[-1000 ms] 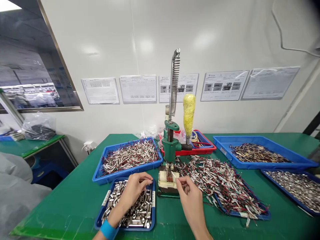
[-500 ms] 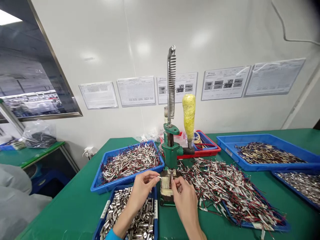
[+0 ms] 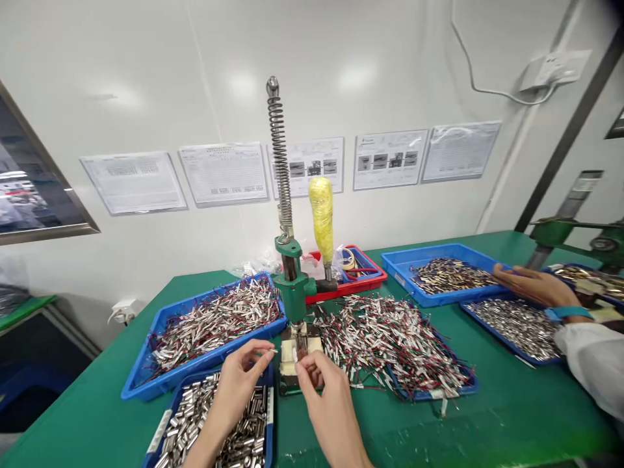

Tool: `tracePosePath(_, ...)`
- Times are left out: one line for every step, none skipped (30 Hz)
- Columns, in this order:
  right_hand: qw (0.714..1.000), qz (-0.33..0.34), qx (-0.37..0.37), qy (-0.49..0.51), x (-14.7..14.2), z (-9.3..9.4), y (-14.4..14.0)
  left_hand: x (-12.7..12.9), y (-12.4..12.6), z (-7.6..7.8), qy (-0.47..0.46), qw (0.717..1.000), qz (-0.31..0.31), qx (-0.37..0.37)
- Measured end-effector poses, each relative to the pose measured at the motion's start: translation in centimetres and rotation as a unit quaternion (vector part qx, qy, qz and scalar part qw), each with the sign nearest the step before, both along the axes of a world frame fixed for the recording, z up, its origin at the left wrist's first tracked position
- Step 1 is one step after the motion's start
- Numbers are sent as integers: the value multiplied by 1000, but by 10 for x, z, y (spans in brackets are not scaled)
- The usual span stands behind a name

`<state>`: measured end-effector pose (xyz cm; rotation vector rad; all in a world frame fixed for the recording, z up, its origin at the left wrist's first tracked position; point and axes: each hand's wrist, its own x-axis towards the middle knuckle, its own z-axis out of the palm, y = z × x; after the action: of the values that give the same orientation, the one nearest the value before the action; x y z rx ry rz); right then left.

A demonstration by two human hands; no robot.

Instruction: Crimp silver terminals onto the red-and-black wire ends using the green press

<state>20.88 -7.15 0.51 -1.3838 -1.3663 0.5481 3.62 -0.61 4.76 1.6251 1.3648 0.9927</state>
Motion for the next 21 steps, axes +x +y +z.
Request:
tracePosePath(1000,6,15,-9,-2,-6,-9,-4,0,0,19,1000,-1,7)
tracePosePath(999,12,33,-22,-4,-15,-18,-7,-1,-1,37,999,-1,11)
tracePosePath(998,17,50,-35,-6,-26,-27,-11,-1,-2,52,999,-1,13)
tracePosePath(997,21,64,-46,-7,-39,-35,-15,-1,-3,64,998,0,16)
tracePosePath(996,21,72,-54,-7,-51,-42,-18,-2,-4,75,997,1,21)
tracePosePath(995,19,75,-57,-6,-62,-48,-21,-3,-5,81,996,5,28)
tracePosePath(996,12,74,-54,-4,-71,-53,-23,-5,-4,85,996,11,35)
tracePosePath(996,6,71,-45,-2,-78,-56,-25,-7,-3,84,996,17,41)
tracePosePath(997,4,65,-32,0,-82,-58,-27,-9,-1,80,995,23,47)
tracePosePath(998,4,58,-17,2,-84,-59,-29,-11,2,73,995,30,53)
tracePosePath(999,5,51,-2,4,-84,-58,-30,-14,5,65,995,39,59)
tracePosePath(999,4,44,11,6,-83,-58,-32,-16,9,57,995,51,69)
tracePosePath(999,2,39,21,7,-81,-57,-34,-18,12,50,993,64,80)
tracePosePath(999,-3,34,26,7,-79,-57,-37,-20,14,47,991,78,94)
tracePosePath(999,-7,31,28,7,-78,-57,-40,-21,15,51,989,91,107)
tracePosePath(999,-8,28,26,7,-77,-58,-42,-22,15,67,986,94,120)
tracePosePath(999,-7,26,21,6,-77,-58,-45,-24,14,96,983,84,133)
tracePosePath(1000,-5,25,13,5,-78,-59,-47,-25,12,138,978,61,146)
tracePosePath(1000,-2,27,3,4,-80,-60,-47,-28,8,186,969,32,158)
tracePosePath(999,-1,32,-8,3,-82,-60,-47,-32,4,234,957,1,169)
tracePosePath(999,-3,38,-19,2,-85,-61,-46,-38,-1,279,943,-26,178)
